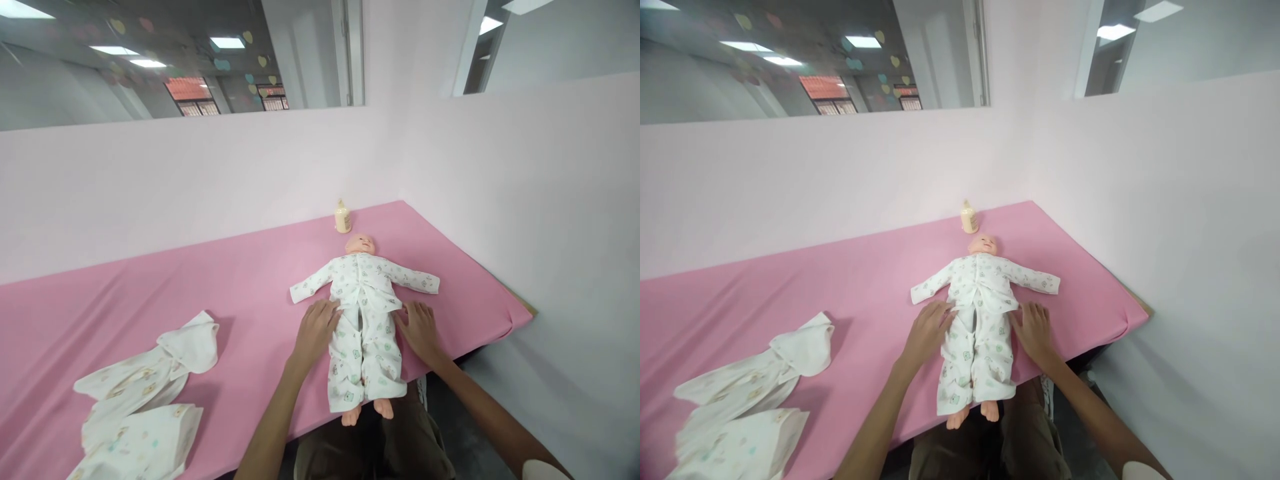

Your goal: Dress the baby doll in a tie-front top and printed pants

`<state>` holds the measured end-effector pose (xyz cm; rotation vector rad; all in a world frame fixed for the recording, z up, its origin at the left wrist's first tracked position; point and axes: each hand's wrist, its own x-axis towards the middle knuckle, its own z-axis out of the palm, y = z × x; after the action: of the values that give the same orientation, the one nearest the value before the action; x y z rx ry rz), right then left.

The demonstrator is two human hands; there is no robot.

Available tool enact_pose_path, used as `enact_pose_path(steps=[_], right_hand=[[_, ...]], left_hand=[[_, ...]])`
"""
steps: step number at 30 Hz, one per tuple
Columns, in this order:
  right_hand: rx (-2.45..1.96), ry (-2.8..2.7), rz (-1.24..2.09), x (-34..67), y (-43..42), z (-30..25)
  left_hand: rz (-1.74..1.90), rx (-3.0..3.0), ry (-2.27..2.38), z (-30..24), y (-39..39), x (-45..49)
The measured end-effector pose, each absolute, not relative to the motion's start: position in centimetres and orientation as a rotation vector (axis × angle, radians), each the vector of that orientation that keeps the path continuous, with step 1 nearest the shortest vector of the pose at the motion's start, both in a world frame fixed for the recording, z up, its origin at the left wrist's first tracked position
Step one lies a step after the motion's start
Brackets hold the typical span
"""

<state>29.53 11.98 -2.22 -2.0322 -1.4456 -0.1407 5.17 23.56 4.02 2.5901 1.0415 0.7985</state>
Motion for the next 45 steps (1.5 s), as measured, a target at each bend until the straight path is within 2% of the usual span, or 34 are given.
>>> enact_pose_path(steps=[6, 13, 20, 26, 30, 33, 36, 45], right_hand=[[-1.996, -1.136, 0.276, 29.4, 14.3, -0.4], [-1.877, -1.0, 0.329, 30.2, 13.0, -0.6], [-1.959, -1.101, 0.387, 29.0, 13.3, 0.4], [-1.883, -1.047, 0.351, 28.6, 14.1, -0.3], [-1.818, -1.141, 0.38, 28.4, 13.9, -0.6], [-1.853, -1.239, 0.349, 28.5, 13.6, -0.7], [-1.934, -1.34, 0.273, 29.1, 13.2, -1.3], [-1.925, -1.784, -0.244, 30.0, 10.5, -2.2]], left_hand=[[0.924, 2.412, 1.101, 4.8, 23.2, 6.2], [0.82, 2.206, 1.131, 4.0, 22.9, 5.5], [0.712, 1.91, 1.459, 4.8, 19.6, 7.0], [0.766, 2.129, 1.46, 4.6, 19.2, 9.8], [0.915, 2.485, 1.207, 3.8, 19.4, 10.9], [0.841, 2.833, 0.896, 3.4, 19.5, 11.0], [0.706, 2.963, 0.779, 3.3, 19.8, 10.6], [0.793, 2.718, 0.759, 3.7, 19.8, 9.3]])
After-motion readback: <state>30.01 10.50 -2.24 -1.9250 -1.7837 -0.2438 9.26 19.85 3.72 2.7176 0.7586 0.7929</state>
